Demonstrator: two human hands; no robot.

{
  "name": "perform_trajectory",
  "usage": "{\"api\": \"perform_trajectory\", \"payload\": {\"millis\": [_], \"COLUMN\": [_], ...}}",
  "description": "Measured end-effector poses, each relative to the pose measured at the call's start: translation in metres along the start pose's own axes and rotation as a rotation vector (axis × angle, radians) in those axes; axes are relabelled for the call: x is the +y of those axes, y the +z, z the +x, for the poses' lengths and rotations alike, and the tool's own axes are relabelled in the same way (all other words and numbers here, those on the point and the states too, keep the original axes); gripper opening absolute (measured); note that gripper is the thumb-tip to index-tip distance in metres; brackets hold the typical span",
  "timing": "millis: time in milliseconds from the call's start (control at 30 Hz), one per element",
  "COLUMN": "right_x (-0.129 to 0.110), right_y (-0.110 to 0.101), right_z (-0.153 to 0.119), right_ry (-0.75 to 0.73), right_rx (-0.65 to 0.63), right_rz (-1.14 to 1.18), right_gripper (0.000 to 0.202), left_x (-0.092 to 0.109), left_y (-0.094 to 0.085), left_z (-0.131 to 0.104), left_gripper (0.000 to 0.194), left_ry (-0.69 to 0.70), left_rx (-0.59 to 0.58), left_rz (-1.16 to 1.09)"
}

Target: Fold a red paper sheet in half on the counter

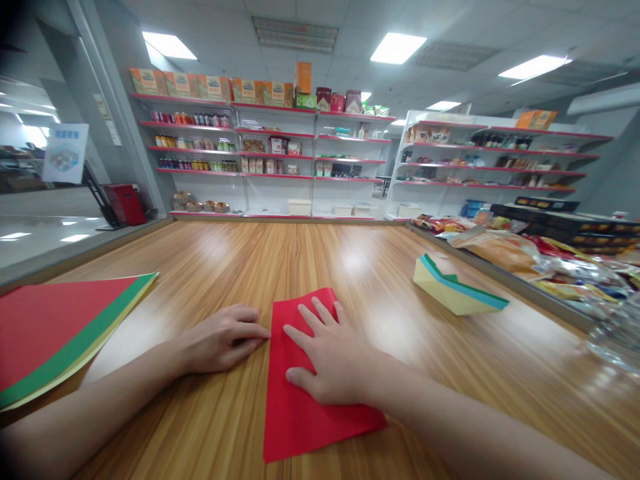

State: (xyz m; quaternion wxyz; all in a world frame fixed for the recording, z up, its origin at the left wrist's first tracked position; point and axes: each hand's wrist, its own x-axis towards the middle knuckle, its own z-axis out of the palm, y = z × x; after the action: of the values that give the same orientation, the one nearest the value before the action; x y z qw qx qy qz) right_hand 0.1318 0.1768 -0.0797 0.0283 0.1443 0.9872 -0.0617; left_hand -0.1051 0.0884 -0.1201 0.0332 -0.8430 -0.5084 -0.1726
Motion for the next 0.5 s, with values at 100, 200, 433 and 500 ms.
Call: {"api": "perform_trajectory", "payload": {"millis": [100, 200, 433, 500], "right_x": [-0.0006, -0.0008, 0.0017, 0.0012], "right_y": [-0.0005, -0.001, 0.0013, 0.002], "right_z": [0.0003, 0.0009, 0.0012, 0.001], "right_ry": [0.008, 0.005, -0.004, 0.008], "right_rx": [-0.007, -0.004, 0.019, 0.026], "right_rz": [-0.004, -0.006, -0.012, -0.015], "right_gripper": [0.067, 0.067, 0.067, 0.067], "left_x": [0.0006, 0.001, 0.001, 0.0013], "left_y": [-0.0001, -0.0005, -0.0015, -0.0015], "left_z": [-0.0001, 0.0, 0.0001, -0.0002], "left_gripper": [0.027, 0.027, 0.026, 0.026], "left_ry": [0.0, 0.001, 0.014, 0.017], "left_rx": [0.001, 0.003, 0.001, -0.004], "left_rz": [0.001, -0.004, -0.007, -0.012]}}
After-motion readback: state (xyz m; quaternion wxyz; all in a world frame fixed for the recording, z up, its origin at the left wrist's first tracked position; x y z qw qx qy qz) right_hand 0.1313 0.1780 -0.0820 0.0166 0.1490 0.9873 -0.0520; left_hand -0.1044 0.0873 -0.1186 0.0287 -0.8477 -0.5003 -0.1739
